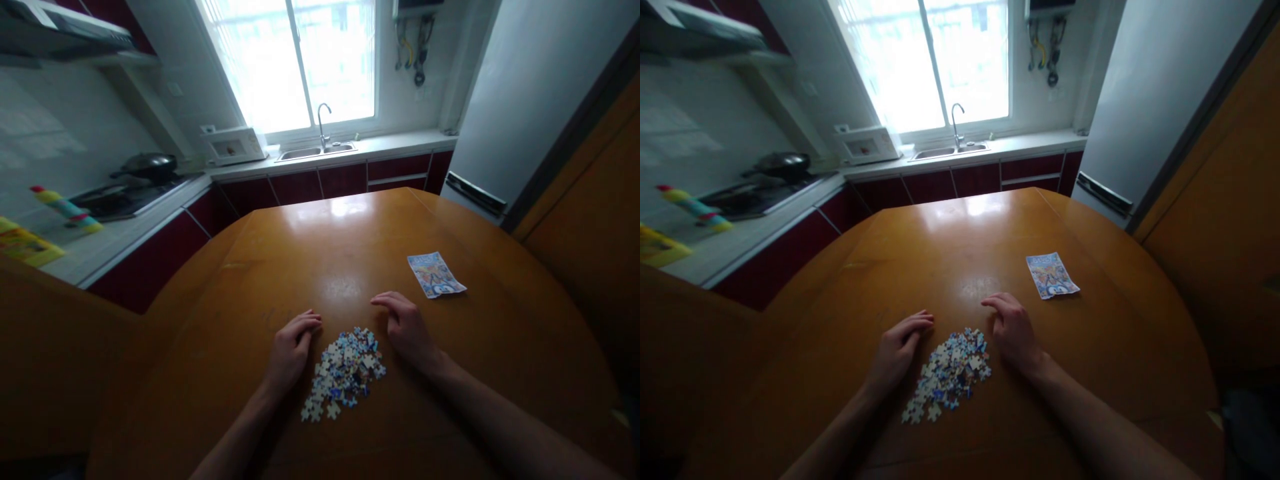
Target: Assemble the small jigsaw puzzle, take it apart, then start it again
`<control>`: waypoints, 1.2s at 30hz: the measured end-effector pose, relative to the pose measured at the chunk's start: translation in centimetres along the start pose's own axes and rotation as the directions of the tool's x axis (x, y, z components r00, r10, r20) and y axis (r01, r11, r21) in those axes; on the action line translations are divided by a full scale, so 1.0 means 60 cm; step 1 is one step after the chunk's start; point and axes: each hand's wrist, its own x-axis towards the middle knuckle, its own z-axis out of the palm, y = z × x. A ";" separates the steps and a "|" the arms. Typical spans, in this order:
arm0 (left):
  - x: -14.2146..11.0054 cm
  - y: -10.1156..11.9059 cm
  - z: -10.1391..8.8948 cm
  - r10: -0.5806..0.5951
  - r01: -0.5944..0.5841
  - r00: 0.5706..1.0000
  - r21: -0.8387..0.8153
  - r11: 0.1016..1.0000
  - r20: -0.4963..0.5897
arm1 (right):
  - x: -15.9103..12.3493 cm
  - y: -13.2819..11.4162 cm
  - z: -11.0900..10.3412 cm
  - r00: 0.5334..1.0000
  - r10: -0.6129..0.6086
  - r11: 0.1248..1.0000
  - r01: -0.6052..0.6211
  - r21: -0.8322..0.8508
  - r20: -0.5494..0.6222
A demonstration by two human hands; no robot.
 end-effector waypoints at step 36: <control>0.002 0.054 -0.064 0.074 -0.163 0.838 0.119 0.980 0.540 | 0.052 0.052 0.024 0.969 0.201 0.979 -0.203 -0.001 0.146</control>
